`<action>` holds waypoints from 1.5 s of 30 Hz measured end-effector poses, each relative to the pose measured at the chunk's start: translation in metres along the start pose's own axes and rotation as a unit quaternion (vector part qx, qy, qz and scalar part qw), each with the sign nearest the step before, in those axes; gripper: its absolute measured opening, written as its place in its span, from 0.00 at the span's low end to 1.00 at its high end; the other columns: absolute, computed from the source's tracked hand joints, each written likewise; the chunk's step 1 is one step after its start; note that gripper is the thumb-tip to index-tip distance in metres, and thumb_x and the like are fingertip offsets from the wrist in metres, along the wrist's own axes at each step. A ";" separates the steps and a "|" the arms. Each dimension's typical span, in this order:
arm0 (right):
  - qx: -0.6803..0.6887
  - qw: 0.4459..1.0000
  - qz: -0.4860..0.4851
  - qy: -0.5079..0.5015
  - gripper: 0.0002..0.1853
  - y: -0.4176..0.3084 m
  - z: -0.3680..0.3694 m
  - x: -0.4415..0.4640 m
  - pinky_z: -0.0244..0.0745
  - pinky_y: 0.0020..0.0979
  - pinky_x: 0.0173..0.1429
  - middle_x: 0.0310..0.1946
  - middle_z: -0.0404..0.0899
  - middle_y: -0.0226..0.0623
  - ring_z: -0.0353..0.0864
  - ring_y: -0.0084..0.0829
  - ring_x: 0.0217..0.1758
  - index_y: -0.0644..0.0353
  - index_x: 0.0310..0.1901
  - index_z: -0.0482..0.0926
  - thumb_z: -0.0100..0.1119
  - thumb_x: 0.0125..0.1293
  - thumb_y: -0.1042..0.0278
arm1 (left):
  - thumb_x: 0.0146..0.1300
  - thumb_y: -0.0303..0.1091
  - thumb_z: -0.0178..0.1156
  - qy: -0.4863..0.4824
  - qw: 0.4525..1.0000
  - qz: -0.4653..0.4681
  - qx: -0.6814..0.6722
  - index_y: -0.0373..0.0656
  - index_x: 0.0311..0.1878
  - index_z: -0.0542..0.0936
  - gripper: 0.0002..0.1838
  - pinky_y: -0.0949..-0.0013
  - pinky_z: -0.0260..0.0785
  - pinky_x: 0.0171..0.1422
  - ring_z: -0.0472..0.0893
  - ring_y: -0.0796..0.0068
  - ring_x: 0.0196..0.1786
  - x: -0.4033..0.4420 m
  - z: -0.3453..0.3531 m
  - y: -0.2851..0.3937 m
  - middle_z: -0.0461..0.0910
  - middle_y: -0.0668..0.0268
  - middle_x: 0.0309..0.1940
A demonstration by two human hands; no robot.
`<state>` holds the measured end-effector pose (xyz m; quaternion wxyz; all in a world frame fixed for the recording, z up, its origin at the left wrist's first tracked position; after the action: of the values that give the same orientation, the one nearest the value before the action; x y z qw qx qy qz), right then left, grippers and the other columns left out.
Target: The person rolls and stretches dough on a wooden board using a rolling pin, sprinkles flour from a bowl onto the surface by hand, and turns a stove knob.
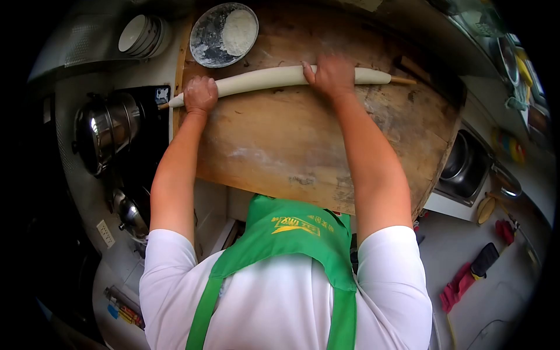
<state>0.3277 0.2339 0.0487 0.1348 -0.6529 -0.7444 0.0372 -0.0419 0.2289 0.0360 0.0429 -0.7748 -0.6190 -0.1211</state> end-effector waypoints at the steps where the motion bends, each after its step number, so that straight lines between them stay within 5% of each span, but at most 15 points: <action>1: 0.023 1.000 0.007 0.005 0.26 0.004 -0.002 -0.018 0.78 0.52 0.46 0.35 0.86 0.45 0.85 0.51 0.41 0.55 0.33 0.86 0.57 0.68 0.37 | 0.70 0.44 0.52 -0.022 1.000 -0.008 -0.001 0.42 0.31 0.81 0.18 0.43 0.72 0.51 0.80 0.44 0.42 -0.007 -0.003 0.010 0.80 0.52 0.33; 8: 0.007 0.997 0.063 -0.033 0.18 0.044 -0.035 -0.233 0.71 0.51 0.41 0.33 0.81 0.41 0.81 0.48 0.42 0.52 0.31 0.81 0.61 0.65 0.44 | 0.61 0.44 0.58 -0.052 0.993 0.032 -0.098 0.43 0.35 0.80 0.13 0.44 0.69 0.51 0.77 0.48 0.43 -0.138 -0.032 0.125 0.78 0.54 0.35; 9: 0.007 0.997 0.066 -0.024 0.18 0.047 -0.045 -0.257 0.71 0.51 0.42 0.34 0.79 0.41 0.79 0.48 0.40 0.52 0.33 0.81 0.61 0.65 0.44 | 0.64 0.45 0.57 -0.142 0.984 0.014 -0.110 0.43 0.42 0.82 0.16 0.44 0.69 0.60 0.78 0.47 0.55 -0.155 -0.027 0.136 0.80 0.52 0.47; 11: -0.015 0.996 0.084 -0.018 0.18 0.051 -0.058 -0.279 0.69 0.52 0.42 0.33 0.78 0.40 0.78 0.48 0.38 0.52 0.33 0.80 0.61 0.64 0.43 | 0.67 0.48 0.56 -0.087 0.990 0.048 -0.103 0.40 0.59 0.82 0.25 0.44 0.61 0.77 0.70 0.46 0.74 -0.180 -0.039 0.166 0.75 0.48 0.67; 13: 0.025 0.990 0.122 -0.066 0.17 0.052 -0.063 -0.293 0.71 0.52 0.52 0.39 0.80 0.42 0.79 0.49 0.48 0.53 0.39 0.81 0.62 0.65 0.47 | 0.68 0.49 0.56 -0.106 0.983 0.119 -0.087 0.39 0.67 0.77 0.30 0.44 0.52 0.82 0.63 0.46 0.79 -0.196 -0.041 0.208 0.68 0.49 0.75; 15: 0.059 0.995 0.080 0.002 0.21 0.010 -0.070 -0.295 0.58 0.54 0.78 0.63 0.76 0.48 0.68 0.48 0.76 0.58 0.57 0.77 0.62 0.68 0.55 | 0.70 0.51 0.56 -0.161 0.955 0.232 -0.084 0.37 0.79 0.68 0.39 0.43 0.39 0.90 0.54 0.46 0.86 -0.216 -0.032 0.273 0.59 0.51 0.84; 18: 0.026 0.999 0.019 0.001 0.28 -0.025 -0.031 -0.280 0.50 0.60 0.83 0.71 0.75 0.39 0.65 0.45 0.80 0.52 0.70 0.78 0.55 0.72 0.50 | 0.71 0.47 0.56 -0.141 0.970 0.170 -0.100 0.34 0.79 0.65 0.39 0.45 0.41 0.89 0.53 0.43 0.86 -0.193 -0.019 0.307 0.59 0.49 0.83; 22: 0.037 0.998 0.053 -0.002 0.31 0.005 -0.034 -0.205 0.54 0.60 0.82 0.75 0.72 0.44 0.63 0.52 0.81 0.51 0.72 0.76 0.56 0.71 0.47 | 0.73 0.47 0.53 -0.107 0.981 0.119 -0.110 0.32 0.79 0.65 0.38 0.46 0.45 0.88 0.54 0.40 0.85 -0.061 -0.022 0.303 0.58 0.44 0.83; 25: 0.025 0.984 0.168 0.055 0.31 0.032 -0.049 -0.185 0.58 0.59 0.81 0.75 0.70 0.45 0.63 0.50 0.82 0.49 0.71 0.77 0.59 0.69 0.46 | 0.74 0.48 0.53 -0.126 0.981 0.105 -0.101 0.31 0.79 0.65 0.38 0.46 0.46 0.88 0.54 0.39 0.85 -0.088 -0.015 0.295 0.57 0.42 0.83; 29: 0.036 0.998 0.042 -0.022 0.34 0.011 -0.037 -0.274 0.57 0.66 0.79 0.77 0.69 0.45 0.62 0.49 0.83 0.48 0.72 0.77 0.57 0.70 0.40 | 0.72 0.52 0.55 -0.200 0.965 0.160 -0.052 0.30 0.79 0.63 0.42 0.47 0.46 0.88 0.53 0.39 0.85 -0.165 0.000 0.279 0.55 0.39 0.83; 33: 0.014 0.997 0.075 -0.022 0.34 0.048 -0.038 -0.216 0.54 0.65 0.81 0.78 0.68 0.44 0.60 0.50 0.84 0.47 0.73 0.76 0.55 0.71 0.39 | 0.72 0.53 0.56 -0.173 0.975 0.132 -0.051 0.28 0.80 0.60 0.44 0.48 0.48 0.87 0.51 0.38 0.86 -0.097 -0.008 0.274 0.52 0.38 0.83; 36: -0.010 0.974 0.224 0.018 0.35 0.097 -0.048 -0.208 0.49 0.62 0.84 0.80 0.65 0.46 0.57 0.52 0.85 0.44 0.75 0.74 0.53 0.72 0.36 | 0.72 0.53 0.56 -0.196 0.976 0.064 -0.069 0.28 0.80 0.60 0.44 0.47 0.51 0.85 0.52 0.38 0.85 -0.093 -0.006 0.231 0.51 0.37 0.84; 40: -0.018 0.982 0.163 -0.095 0.36 0.098 -0.041 -0.302 0.50 0.64 0.83 0.81 0.64 0.44 0.57 0.53 0.85 0.43 0.76 0.74 0.54 0.70 0.36 | 0.70 0.56 0.57 -0.195 0.975 0.095 -0.039 0.26 0.80 0.59 0.48 0.48 0.50 0.86 0.52 0.39 0.86 -0.137 -0.013 0.219 0.52 0.36 0.83; 43: -0.059 0.987 0.142 -0.035 0.36 0.109 -0.055 -0.274 0.50 0.66 0.83 0.81 0.64 0.43 0.55 0.53 0.85 0.43 0.75 0.74 0.54 0.70 0.36 | 0.68 0.58 0.58 -0.194 0.970 0.150 -0.013 0.24 0.80 0.57 0.52 0.48 0.46 0.88 0.50 0.39 0.86 -0.157 -0.019 0.204 0.51 0.34 0.83; 45: -0.074 0.982 0.167 -0.045 0.37 0.120 -0.061 -0.257 0.46 0.65 0.84 0.81 0.63 0.45 0.54 0.53 0.86 0.44 0.78 0.70 0.53 0.72 0.37 | 0.69 0.57 0.58 -0.182 0.977 0.075 -0.076 0.22 0.80 0.56 0.51 0.48 0.44 0.88 0.48 0.37 0.87 -0.099 -0.013 0.205 0.50 0.33 0.83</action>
<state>0.4864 -0.0087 0.0405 0.0441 -0.7740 -0.6307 0.0334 0.1351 0.0852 0.0415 -0.1209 -0.8291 -0.5455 -0.0211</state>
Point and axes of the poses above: each hand's wrist, its own x-axis towards the middle knuckle, its own z-axis out of the palm, y = z × x, the point moved 7 cm from there along x, towards the middle knuckle
